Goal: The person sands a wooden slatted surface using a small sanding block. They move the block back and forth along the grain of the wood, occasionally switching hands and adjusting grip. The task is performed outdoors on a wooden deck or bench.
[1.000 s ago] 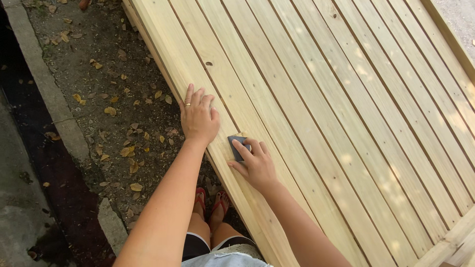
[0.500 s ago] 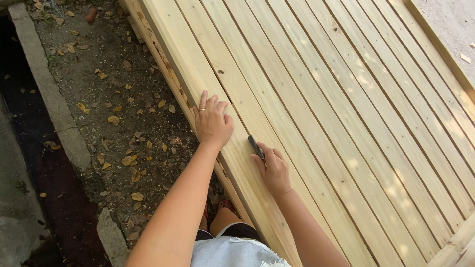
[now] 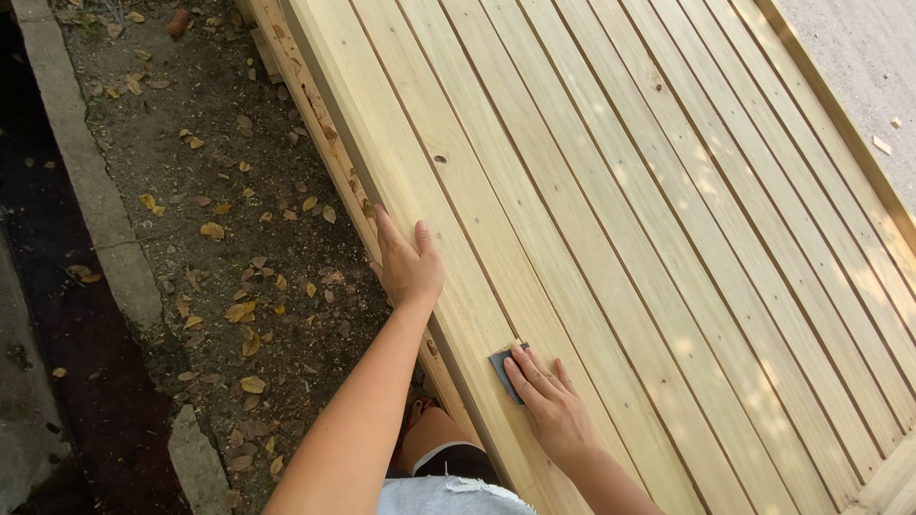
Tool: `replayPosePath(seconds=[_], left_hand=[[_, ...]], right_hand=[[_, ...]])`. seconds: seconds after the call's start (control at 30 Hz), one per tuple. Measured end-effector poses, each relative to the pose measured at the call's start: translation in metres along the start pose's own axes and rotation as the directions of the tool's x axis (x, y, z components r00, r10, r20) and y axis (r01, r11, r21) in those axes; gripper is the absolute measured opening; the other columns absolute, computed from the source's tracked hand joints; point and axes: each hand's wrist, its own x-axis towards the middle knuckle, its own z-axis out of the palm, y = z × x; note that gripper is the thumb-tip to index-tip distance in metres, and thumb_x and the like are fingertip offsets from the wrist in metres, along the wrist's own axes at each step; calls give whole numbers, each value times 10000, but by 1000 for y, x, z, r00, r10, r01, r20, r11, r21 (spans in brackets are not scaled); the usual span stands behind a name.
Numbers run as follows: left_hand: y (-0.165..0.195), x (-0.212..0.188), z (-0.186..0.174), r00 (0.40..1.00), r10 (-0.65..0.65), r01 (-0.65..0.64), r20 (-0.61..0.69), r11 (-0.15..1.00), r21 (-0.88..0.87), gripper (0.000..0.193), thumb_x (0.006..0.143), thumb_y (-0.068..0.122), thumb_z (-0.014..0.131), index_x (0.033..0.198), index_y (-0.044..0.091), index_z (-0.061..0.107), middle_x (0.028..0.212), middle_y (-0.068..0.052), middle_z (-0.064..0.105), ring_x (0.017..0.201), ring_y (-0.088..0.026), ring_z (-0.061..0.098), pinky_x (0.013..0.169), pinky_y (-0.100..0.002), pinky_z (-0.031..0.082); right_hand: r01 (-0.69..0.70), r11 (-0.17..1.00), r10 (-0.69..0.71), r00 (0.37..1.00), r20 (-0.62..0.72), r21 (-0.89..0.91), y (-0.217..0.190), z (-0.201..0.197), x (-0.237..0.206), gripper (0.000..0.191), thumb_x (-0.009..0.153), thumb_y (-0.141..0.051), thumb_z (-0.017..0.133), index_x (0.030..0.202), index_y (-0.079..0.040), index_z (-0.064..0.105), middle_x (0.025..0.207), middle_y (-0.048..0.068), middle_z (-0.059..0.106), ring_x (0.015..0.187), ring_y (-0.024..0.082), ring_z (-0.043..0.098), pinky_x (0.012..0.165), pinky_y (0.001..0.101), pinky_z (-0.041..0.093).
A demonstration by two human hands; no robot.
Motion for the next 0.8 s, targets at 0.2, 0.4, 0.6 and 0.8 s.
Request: replayPosePath(seconds=[0.2,0.4,0.6,0.8], left_hand=[[2,1,-2,999,0,5,-45,992,125,757,1048,438,431,1629,139,49,1682,-101,231,1481,-309,373,1179,-641,249],[-4,-3,-2,994,13,-16,-111,1000,-25,737,1011,410,478,1612,137,151,1662,-117,294,1448,-319,437,1106,-535,430],[-3,-2,-4,989,58,-53,-134,998,39,748,1029,386,483,1624,101,132,1643,-167,311,1421,-338,463,1100,-463,460],[0,-8,-8,999,-46,46,-14,998,30,742,1025,385,433,1618,129,68,1662,-137,249,1411,-318,464,995,-411,560]], right_hand=[[33,999,-28,989,-144,34,-14,22,162,487,1031,-266,540,1476,-68,525,1584,105,452,1484,276,394,1200,527,305],[178,984,-176,973,-146,1,-26,19,198,533,950,-2,526,1482,-14,495,1566,200,465,1482,363,402,1158,451,408],[238,961,-221,967,-128,139,-14,-1,67,550,827,136,548,1335,-60,627,1431,153,627,1381,320,556,1112,418,492],[-525,593,637,770,45,610,14,-19,53,558,860,-197,775,1373,-100,577,882,148,753,763,205,719,664,403,577]])
